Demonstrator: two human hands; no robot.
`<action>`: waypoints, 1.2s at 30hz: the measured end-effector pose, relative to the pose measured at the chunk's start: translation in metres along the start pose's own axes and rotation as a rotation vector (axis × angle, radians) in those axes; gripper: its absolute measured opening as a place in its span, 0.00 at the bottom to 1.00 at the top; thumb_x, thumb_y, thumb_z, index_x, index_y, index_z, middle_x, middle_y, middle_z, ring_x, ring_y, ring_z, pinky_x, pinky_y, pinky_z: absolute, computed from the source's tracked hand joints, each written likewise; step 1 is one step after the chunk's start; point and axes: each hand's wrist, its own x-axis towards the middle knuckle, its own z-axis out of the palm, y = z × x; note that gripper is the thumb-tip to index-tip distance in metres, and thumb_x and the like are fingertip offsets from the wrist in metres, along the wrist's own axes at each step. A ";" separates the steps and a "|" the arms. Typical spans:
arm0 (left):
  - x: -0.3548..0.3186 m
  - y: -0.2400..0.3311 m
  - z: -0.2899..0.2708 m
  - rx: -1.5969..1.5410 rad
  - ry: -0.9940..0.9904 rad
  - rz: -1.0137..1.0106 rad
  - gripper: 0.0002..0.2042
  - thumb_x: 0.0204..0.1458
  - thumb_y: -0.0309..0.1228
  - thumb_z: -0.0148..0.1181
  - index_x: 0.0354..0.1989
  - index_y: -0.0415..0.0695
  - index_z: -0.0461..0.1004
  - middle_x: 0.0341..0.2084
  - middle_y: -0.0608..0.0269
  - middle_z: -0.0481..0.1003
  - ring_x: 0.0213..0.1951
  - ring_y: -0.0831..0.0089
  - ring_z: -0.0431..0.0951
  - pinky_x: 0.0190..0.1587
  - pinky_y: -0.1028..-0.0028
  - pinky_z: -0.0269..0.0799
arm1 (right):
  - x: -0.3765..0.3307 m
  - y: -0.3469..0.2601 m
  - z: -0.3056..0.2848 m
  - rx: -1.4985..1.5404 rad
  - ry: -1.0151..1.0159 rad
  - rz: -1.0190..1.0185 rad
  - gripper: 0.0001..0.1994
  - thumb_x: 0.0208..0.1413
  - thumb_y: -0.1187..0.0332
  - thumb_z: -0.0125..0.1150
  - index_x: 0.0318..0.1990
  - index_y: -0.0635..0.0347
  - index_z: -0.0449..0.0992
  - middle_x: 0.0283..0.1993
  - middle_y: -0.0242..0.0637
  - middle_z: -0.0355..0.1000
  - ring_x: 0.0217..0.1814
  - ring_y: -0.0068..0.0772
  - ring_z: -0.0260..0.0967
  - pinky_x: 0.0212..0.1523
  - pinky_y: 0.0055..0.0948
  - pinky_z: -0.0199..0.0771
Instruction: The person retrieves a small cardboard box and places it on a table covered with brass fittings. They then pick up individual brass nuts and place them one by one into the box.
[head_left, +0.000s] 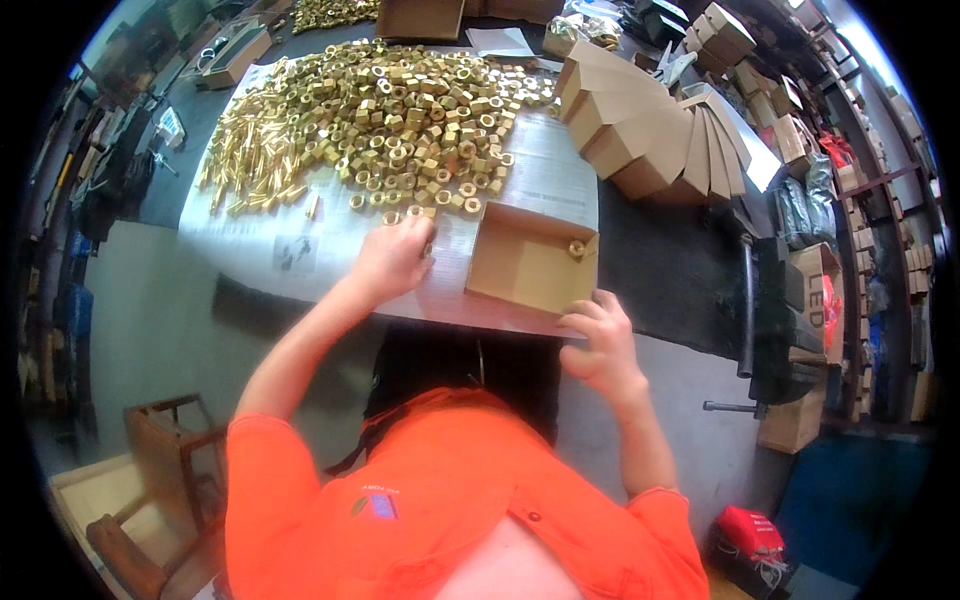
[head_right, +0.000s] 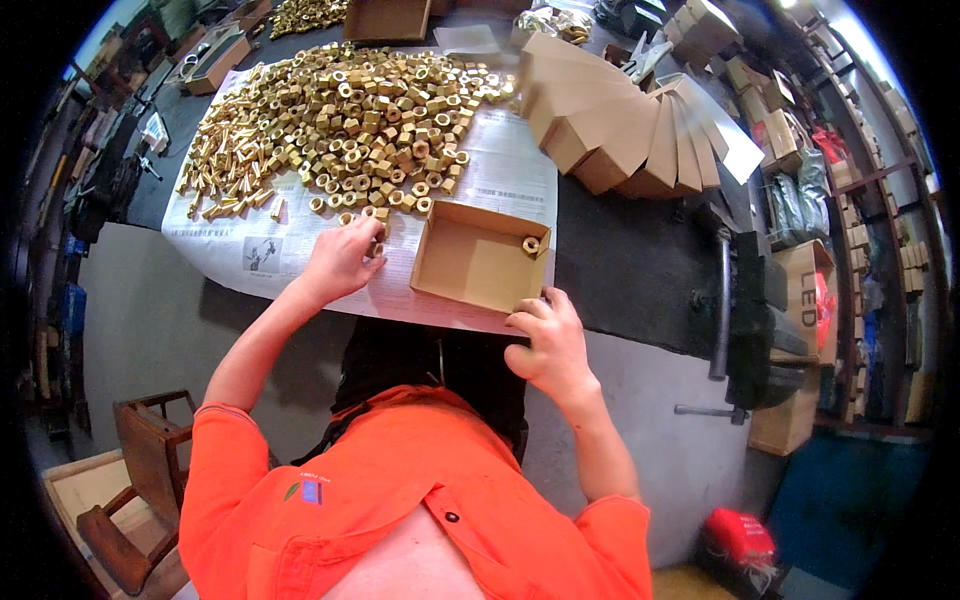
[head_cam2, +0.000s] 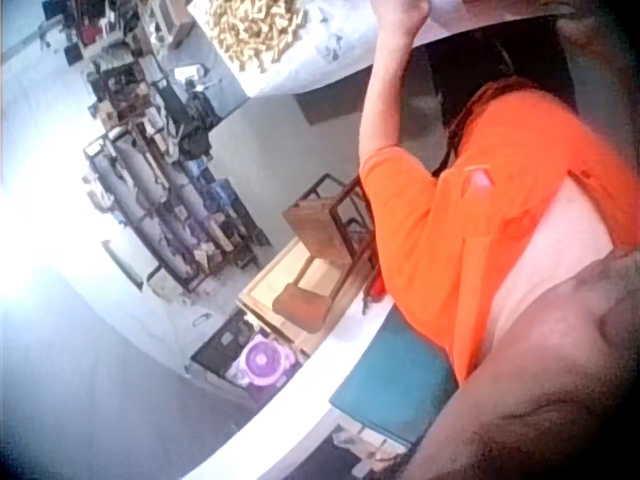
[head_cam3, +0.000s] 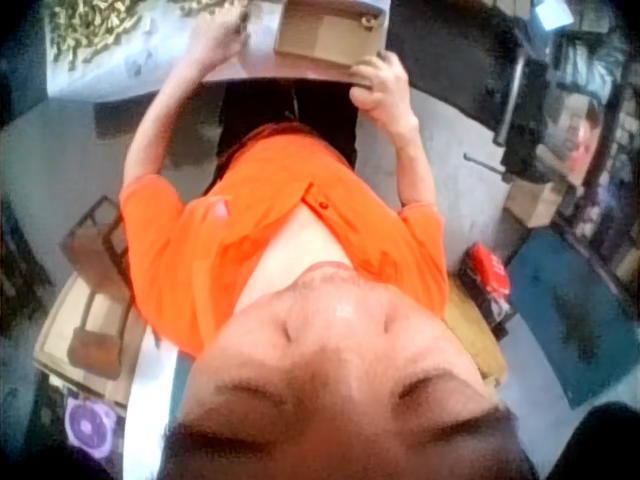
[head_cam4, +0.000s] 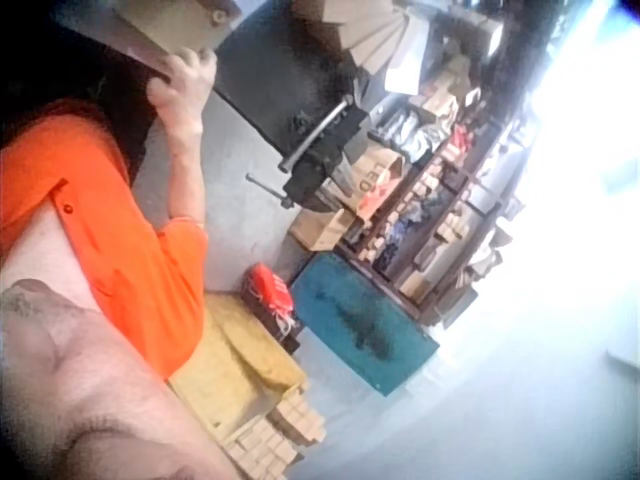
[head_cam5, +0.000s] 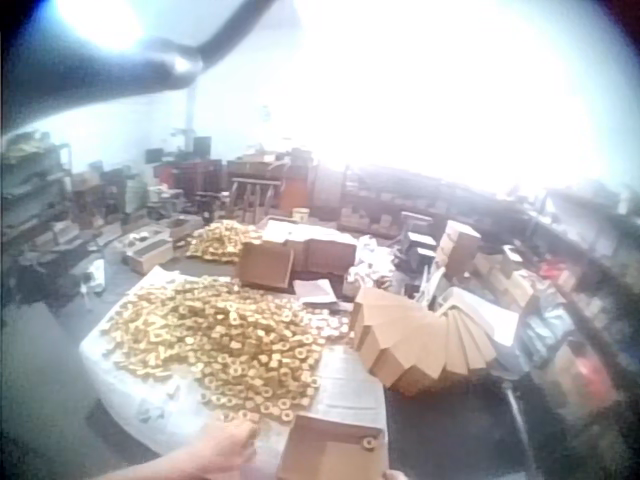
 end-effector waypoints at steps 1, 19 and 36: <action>-0.001 -0.001 0.004 0.133 0.039 0.047 0.13 0.39 0.30 0.64 0.32 0.40 0.67 0.27 0.56 0.71 0.30 0.58 0.74 0.32 0.65 0.70 | 0.000 0.000 0.000 -0.003 -0.001 -0.001 0.13 0.25 0.73 0.54 0.26 0.61 0.76 0.35 0.39 0.72 0.44 0.50 0.64 0.45 0.39 0.70; -0.003 0.003 0.027 0.129 0.077 0.164 0.09 0.44 0.31 0.58 0.33 0.44 0.70 0.28 0.59 0.70 0.26 0.59 0.74 0.27 0.63 0.69 | -0.002 0.002 -0.003 0.011 -0.009 0.013 0.12 0.25 0.74 0.54 0.25 0.61 0.76 0.34 0.40 0.72 0.43 0.48 0.64 0.43 0.37 0.70; 0.040 0.057 -0.021 -0.293 0.185 0.116 0.05 0.40 0.26 0.61 0.28 0.42 0.76 0.22 0.62 0.73 0.18 0.73 0.72 0.22 0.74 0.67 | -0.001 0.002 -0.005 0.014 -0.063 0.037 0.13 0.27 0.71 0.56 0.28 0.61 0.76 0.35 0.38 0.72 0.46 0.51 0.64 0.47 0.39 0.68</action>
